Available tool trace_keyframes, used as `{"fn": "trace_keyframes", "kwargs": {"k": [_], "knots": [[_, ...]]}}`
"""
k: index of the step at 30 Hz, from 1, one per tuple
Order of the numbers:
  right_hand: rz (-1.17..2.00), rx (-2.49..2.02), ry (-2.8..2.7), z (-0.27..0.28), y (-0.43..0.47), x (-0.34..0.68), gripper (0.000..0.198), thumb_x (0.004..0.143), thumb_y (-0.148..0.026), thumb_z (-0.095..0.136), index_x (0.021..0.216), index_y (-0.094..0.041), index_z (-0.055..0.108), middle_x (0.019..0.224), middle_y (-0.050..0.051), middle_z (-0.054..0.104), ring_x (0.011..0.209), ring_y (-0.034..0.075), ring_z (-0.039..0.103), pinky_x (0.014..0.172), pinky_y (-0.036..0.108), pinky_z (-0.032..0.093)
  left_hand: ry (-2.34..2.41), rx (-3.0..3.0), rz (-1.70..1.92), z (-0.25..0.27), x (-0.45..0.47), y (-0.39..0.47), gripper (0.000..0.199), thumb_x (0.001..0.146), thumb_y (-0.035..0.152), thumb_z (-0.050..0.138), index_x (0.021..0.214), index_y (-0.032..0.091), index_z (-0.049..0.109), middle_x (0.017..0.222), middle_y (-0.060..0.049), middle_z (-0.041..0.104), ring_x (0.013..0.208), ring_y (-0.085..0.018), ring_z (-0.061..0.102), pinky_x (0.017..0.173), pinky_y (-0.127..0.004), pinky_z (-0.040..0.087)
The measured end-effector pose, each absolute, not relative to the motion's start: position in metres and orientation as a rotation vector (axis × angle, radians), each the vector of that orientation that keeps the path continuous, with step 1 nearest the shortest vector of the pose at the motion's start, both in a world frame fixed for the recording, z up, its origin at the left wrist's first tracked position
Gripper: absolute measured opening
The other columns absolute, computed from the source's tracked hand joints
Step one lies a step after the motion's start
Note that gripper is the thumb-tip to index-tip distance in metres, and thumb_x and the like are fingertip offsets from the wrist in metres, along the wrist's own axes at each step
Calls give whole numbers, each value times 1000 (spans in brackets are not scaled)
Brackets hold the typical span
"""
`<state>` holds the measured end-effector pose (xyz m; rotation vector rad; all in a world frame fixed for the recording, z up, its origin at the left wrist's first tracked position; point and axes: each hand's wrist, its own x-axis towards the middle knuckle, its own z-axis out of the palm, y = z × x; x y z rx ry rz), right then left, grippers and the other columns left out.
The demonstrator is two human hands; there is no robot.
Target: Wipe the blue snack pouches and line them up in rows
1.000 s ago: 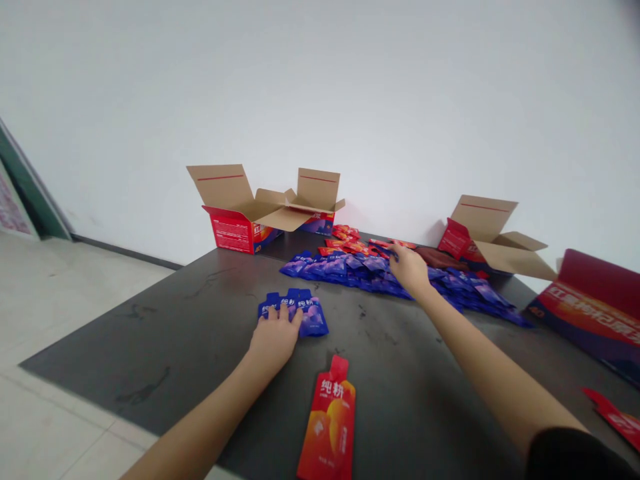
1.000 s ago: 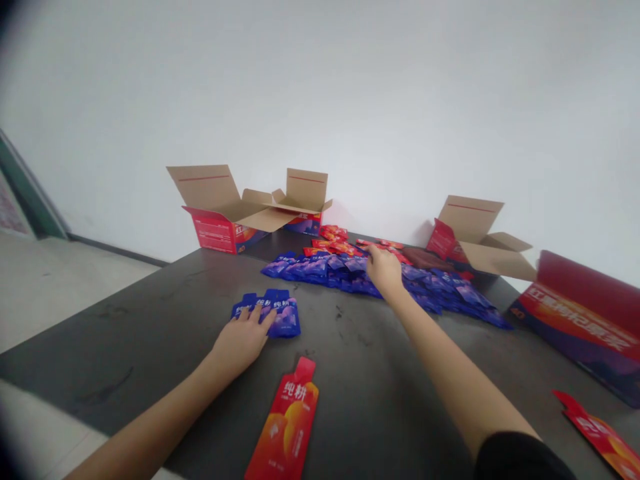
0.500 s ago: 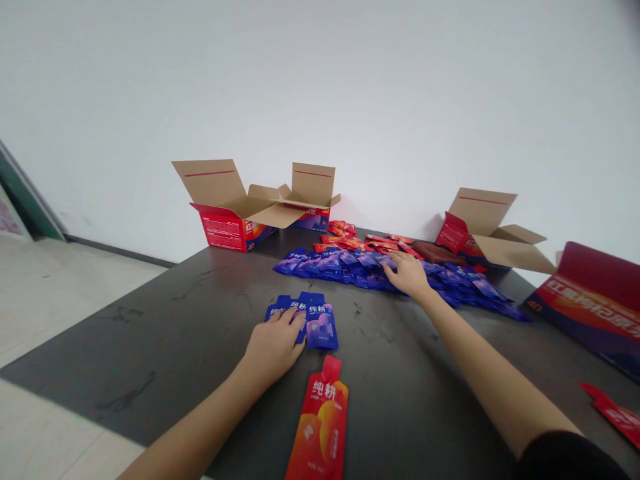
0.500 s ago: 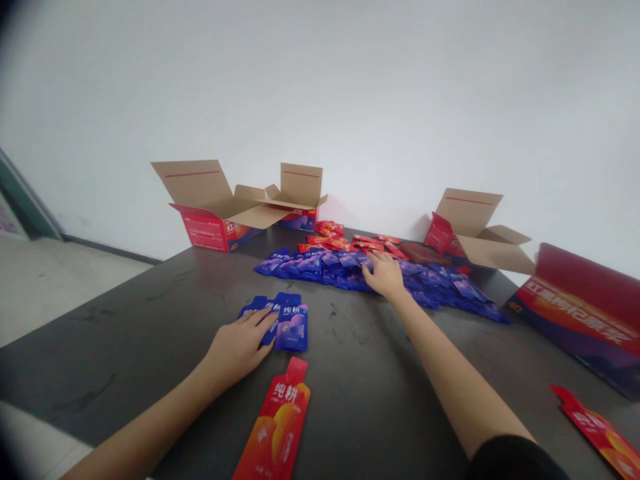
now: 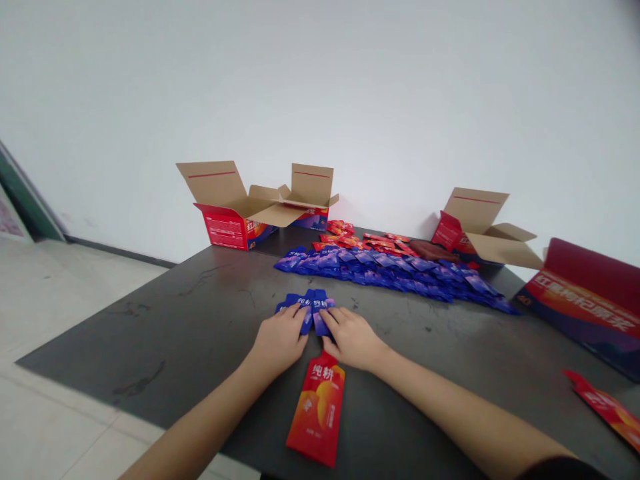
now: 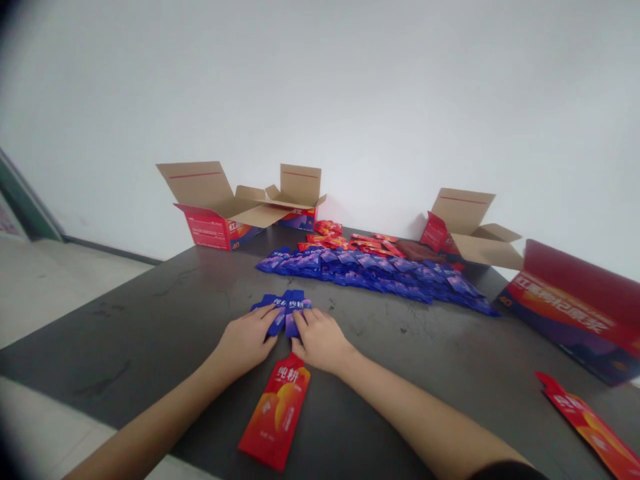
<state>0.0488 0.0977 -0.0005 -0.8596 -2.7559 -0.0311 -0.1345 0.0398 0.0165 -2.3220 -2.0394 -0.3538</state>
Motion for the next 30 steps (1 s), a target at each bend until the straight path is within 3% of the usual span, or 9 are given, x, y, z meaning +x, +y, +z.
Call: {"fn": "trace_keyframes", "kwargs": {"k": [4, 8, 12, 18, 23, 26, 30], "knots": [[59, -924, -2738, -1, 116, 64, 47, 86, -11, 39, 131, -7, 50, 111, 18, 66, 99, 24, 64, 86, 34, 49, -2046, -2308, -274, 22, -132, 44, 44, 87, 17, 44, 130, 15, 52, 130, -12, 58, 117, -26, 56, 97, -38, 46], [275, -1077, -2470, 11, 141, 106, 41, 89, -14, 38, 126, -14, 56, 104, 12, 71, 92, 20, 68, 79, 27, 51, -2108, -2289, -108, 23, -130, 48, 57, 86, 2, 32, 141, 13, 39, 141, -13, 48, 118, -24, 56, 94, -36, 49], [-35, -1393, -2170, 33, 185, 172, 43, 89, -18, 39, 128, -14, 57, 100, 13, 72, 84, 23, 69, 77, 29, 51, -2203, -2294, -1, 24, -133, 54, 58, 86, -1, 28, 144, 6, 31, 146, -17, 38, 123, -24, 53, 99, -35, 44], [-440, -1783, -1833, 52, 253, 261, 44, 88, -19, 40, 127, -16, 59, 103, 14, 72, 89, 28, 69, 79, 35, 50, -2255, -2170, -148, 54, -142, 81, 54, 88, 14, 41, 142, 11, 35, 139, -17, 49, 115, -29, 58, 94, -40, 47], [-458, -1760, -1880, 38, 282, 271, 46, 88, -14, 36, 128, -16, 58, 108, 15, 70, 92, 28, 68, 79, 36, 50, -2068, -2000, -495, 84, -128, 139, 61, 86, 5, 34, 144, 24, 34, 148, -9, 38, 120, -24, 55, 96, -36, 46], [-424, -1676, -2007, 24, 288, 259, 44, 87, -13, 36, 123, -19, 62, 120, 11, 66, 97, 26, 67, 81, 34, 50, -1991, -1982, -558, 80, -114, 184, 60, 86, 5, 35, 143, 23, 35, 148, -11, 37, 129, -25, 44, 100, -36, 42], [-388, -1547, -2144, 8, 285, 247, 35, 88, -26, 44, 113, -19, 67, 124, 9, 63, 109, 24, 62, 88, 32, 48, -1996, -2008, -505, 54, -98, 228, 57, 86, 5, 36, 139, 24, 43, 145, -11, 41, 127, -25, 44, 99, -37, 42]]}}
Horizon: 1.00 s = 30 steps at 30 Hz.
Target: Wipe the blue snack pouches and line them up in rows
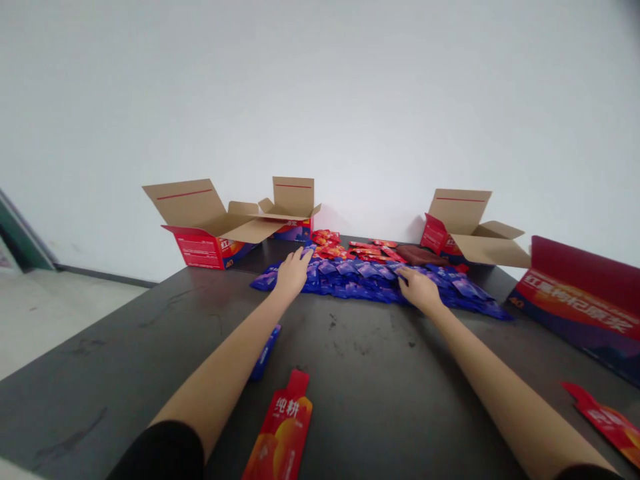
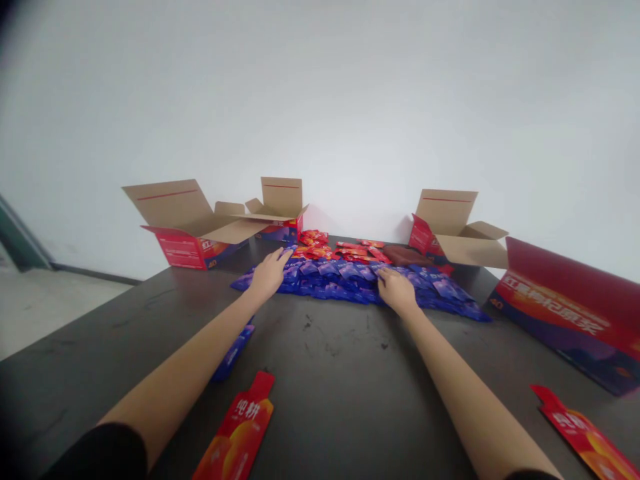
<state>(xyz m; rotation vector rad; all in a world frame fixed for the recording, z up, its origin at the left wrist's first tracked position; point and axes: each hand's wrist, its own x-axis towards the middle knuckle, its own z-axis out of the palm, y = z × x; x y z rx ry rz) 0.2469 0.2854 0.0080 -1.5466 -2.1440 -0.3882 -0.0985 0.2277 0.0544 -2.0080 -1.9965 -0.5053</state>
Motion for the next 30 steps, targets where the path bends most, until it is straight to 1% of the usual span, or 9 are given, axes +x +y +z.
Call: {"fn": "trace_keyframes", "kwargs": {"k": [3, 6, 10, 15, 19, 22, 24, 27, 30], "knots": [[-393, -1508, -2153, 4, 281, 246, 40, 88, -36, 45, 118, -17, 63, 121, 11, 65, 110, 25, 60, 90, 34, 46, -2016, -2026, -486, 34, -89, 242, 52, 85, 9, 40, 135, 22, 47, 146, -12, 39, 127, -27, 42, 100, -39, 39], [-428, -1492, -2135, 5, 278, 247, 41, 89, -37, 43, 118, -14, 62, 112, 12, 68, 101, 26, 63, 89, 37, 44, -2060, -2039, -472, 20, -82, 248, 43, 88, 22, 43, 130, 17, 51, 143, -16, 41, 126, -30, 43, 101, -43, 37], [-513, -1353, -2122, 10, 275, 245, 32, 88, -30, 45, 107, -15, 65, 105, 11, 70, 96, 26, 62, 88, 37, 40, -2115, -2046, -459, 19, -76, 252, 53, 91, 46, 39, 136, 17, 43, 142, -17, 41, 128, -33, 39, 102, -48, 33], [-535, -1233, -2063, 18, 268, 247, 25, 82, -16, 46, 98, -17, 66, 104, 10, 67, 95, 26, 58, 80, 36, 40, -2159, -2016, -419, 45, -76, 230, 52, 94, 43, 29, 139, 18, 37, 146, -14, 36, 133, -28, 32, 106, -42, 28], [-327, -1117, -2075, 25, 254, 242, 27, 78, -9, 45, 92, -17, 66, 99, 9, 67, 91, 24, 59, 79, 34, 43, -2352, -1923, -275, 63, -110, 179, 48, 89, 42, 39, 132, 21, 47, 144, -14, 40, 131, -32, 37, 103, -44, 32], [13, -974, -2215, 31, 220, 212, 29, 76, -7, 42, 89, -19, 65, 94, 6, 67, 89, 20, 61, 81, 32, 45, -2661, -1705, -100, 63, -149, 133, 57, 85, 49, 42, 120, 6, 57, 121, -30, 55, 112, -43, 54, 87, -53, 42], [252, -859, -2366, 37, 180, 179, 30, 78, -7, 41, 91, -20, 65, 93, 5, 66, 89, 18, 61, 81, 30, 46, -2805, -1629, -11, 56, -169, 108, 65, 80, 59, 46, 112, 4, 61, 113, -31, 59, 103, -43, 59, 81, -52, 45], [437, -697, -2536, 45, 105, 125, 33, 88, -22, 44, 117, -21, 59, 110, 7, 63, 102, 19, 58, 91, 33, 44, -2869, -1652, 8, 42, -182, 84, 79, 72, 71, 48, 116, 6, 58, 118, -30, 58, 106, -43, 58, 80, -48, 47], [548, -640, -2767, 44, 42, 89, 73, 79, -58, 58, 142, -27, 37, 141, 13, 43, 124, 33, 43, 101, 49, 36, -2835, -1856, -33, 32, -180, 78, 67, 75, 69, 45, 101, 10, 64, 106, -22, 66, 97, -35, 64, 75, -37, 47]]}}
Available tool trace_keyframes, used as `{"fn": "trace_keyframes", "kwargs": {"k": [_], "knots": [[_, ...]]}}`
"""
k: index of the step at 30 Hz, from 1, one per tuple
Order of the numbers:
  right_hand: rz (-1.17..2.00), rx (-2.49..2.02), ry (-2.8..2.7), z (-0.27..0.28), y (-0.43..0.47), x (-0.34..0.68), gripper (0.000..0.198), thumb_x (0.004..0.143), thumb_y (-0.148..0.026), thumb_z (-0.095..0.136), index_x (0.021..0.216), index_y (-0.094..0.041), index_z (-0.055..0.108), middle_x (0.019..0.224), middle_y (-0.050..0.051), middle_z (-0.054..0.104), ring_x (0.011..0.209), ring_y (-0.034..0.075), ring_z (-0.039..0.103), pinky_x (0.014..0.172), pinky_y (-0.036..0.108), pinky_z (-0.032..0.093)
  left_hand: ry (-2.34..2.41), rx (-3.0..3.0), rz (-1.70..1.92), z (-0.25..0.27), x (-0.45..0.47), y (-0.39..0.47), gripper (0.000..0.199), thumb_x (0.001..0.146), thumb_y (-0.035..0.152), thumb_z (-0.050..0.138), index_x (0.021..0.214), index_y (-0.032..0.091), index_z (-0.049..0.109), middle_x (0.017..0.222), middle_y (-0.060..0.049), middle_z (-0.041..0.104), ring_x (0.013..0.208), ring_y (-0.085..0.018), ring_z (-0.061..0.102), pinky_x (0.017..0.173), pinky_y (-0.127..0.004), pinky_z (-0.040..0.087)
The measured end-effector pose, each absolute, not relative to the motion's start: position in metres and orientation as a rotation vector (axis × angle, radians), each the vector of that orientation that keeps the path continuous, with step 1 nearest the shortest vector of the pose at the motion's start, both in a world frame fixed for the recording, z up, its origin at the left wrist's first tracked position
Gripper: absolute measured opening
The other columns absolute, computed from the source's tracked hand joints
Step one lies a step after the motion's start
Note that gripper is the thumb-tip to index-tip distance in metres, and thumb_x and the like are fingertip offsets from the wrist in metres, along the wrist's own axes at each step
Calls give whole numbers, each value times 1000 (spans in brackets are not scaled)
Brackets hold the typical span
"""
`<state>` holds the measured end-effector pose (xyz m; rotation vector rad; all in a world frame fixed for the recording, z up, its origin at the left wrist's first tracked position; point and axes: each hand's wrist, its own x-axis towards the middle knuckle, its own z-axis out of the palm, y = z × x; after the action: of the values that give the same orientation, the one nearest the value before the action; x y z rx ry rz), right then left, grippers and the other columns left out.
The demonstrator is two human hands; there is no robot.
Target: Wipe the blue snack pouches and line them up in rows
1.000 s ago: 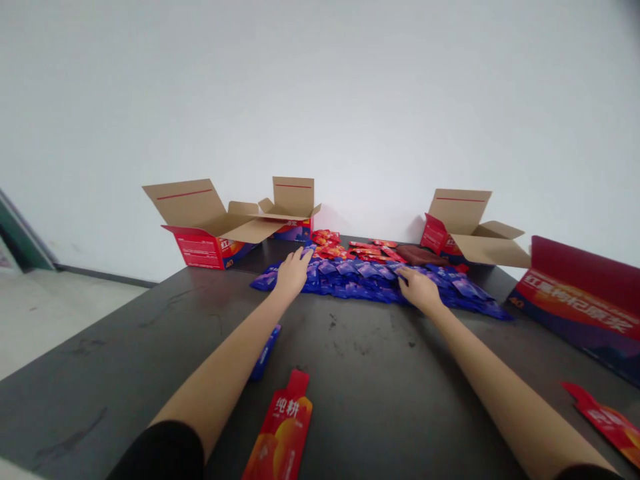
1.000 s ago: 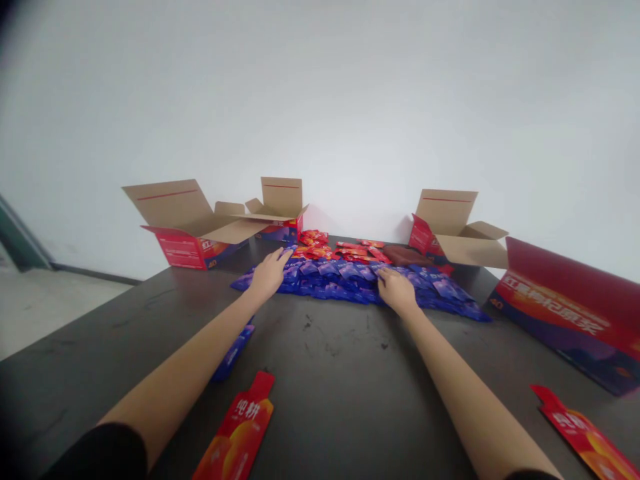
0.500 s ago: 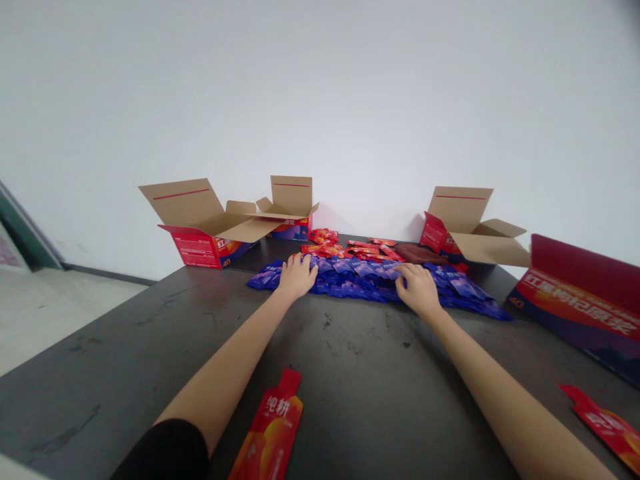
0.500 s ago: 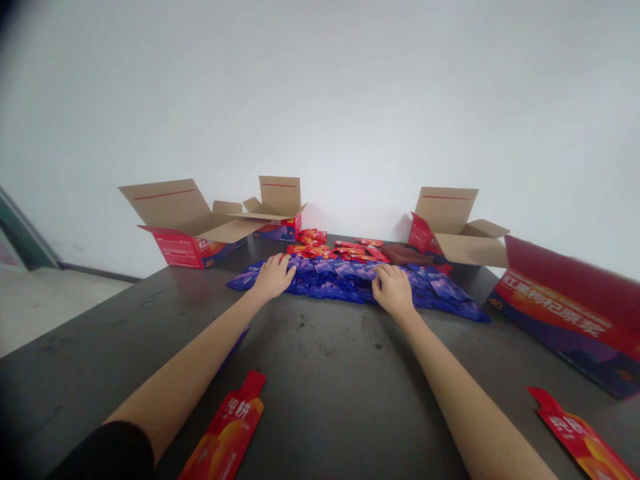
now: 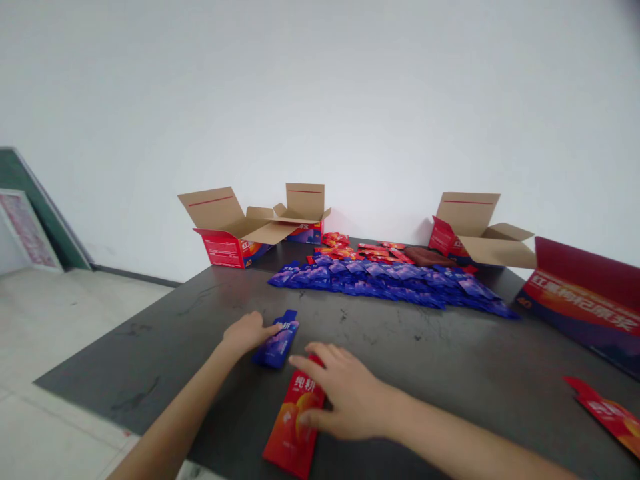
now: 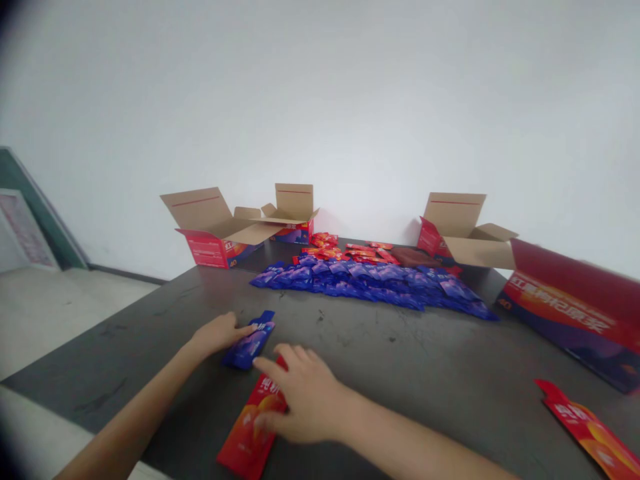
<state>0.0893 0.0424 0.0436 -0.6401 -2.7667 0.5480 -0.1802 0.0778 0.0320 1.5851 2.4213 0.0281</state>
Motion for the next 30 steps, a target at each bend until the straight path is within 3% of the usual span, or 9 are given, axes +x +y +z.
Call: {"fn": "trace_keyframes", "kwargs": {"k": [3, 5, 8, 10, 15, 18, 20, 24, 30], "knots": [[595, -750, -2854, 32, 11, 78, 82, 76, -70, 52, 145, -29, 33, 152, 16, 25, 136, 42, 23, 106, 62, 19, 2289, 1670, 61, 28, -172, 78, 50, 82, 58, 41, 81, 15, 67, 88, -14, 71, 84, -27, 67, 69, -30, 46], [632, -871, -2838, 25, 3, 80, 89, 72, -73, 53, 145, -28, 32, 156, 16, 15, 139, 44, 14, 107, 63, 13, 2296, 1688, 96, 27, -165, 76, 47, 84, 52, 39, 90, 13, 65, 97, -16, 69, 91, -28, 66, 74, -31, 46], [688, -990, -2819, 20, 4, 93, 97, 66, -73, 59, 147, -27, 30, 157, 15, 8, 139, 46, 8, 108, 62, 10, 2382, 1674, 152, 24, -153, 72, 68, 78, 61, 45, 113, 4, 54, 120, -29, 57, 111, -39, 56, 87, -40, 43], [698, -980, -2827, 22, 9, 107, 89, 71, -65, 61, 146, -28, 31, 156, 16, 16, 139, 44, 13, 109, 60, 10, 2385, 1672, 175, 22, -146, 70, 79, 69, 66, 53, 114, 2, 51, 120, -32, 55, 114, -43, 53, 89, -44, 41], [700, -978, -2788, 30, 40, 158, 56, 76, -25, 60, 130, -26, 49, 142, 12, 41, 128, 31, 39, 103, 46, 30, 2253, 1657, 254, 21, -139, 73, 62, 65, 59, 61, 105, 12, 53, 108, -24, 65, 100, -41, 62, 80, -43, 46], [761, -1057, -2611, 22, 62, 186, 27, 72, -19, 62, 98, -21, 60, 108, 7, 60, 102, 23, 54, 91, 38, 39, 2148, 1655, 389, 29, -134, 79, 53, 65, 47, 66, 104, 14, 53, 108, -22, 66, 104, -39, 61, 82, -42, 46], [928, -1100, -2421, 18, 75, 200, 10, 74, -21, 62, 83, -19, 58, 85, 3, 61, 83, 19, 57, 79, 34, 43, 2024, 1681, 494, 35, -124, 83, 47, 69, 42, 66, 106, 15, 54, 108, -17, 67, 104, -33, 62, 83, -38, 47], [1412, -939, -1952, 35, 96, 219, 22, 75, -35, 68, 81, -17, 58, 76, 1, 63, 68, 15, 57, 65, 28, 44, 1403, 1347, 904, 40, -79, 87, 44, 79, 38, 63, 117, 18, 54, 100, -10, 70, 84, -22, 69, 72, -32, 53], [1500, -818, -1498, 65, 114, 213, 36, 64, -42, 78, 78, -18, 55, 65, -3, 61, 57, 12, 57, 61, 26, 43, 971, 879, 1080, 34, -1, 81, 28, 82, 29, 64, 107, 17, 62, 82, -6, 69, 62, -15, 66, 58, -26, 54]]}}
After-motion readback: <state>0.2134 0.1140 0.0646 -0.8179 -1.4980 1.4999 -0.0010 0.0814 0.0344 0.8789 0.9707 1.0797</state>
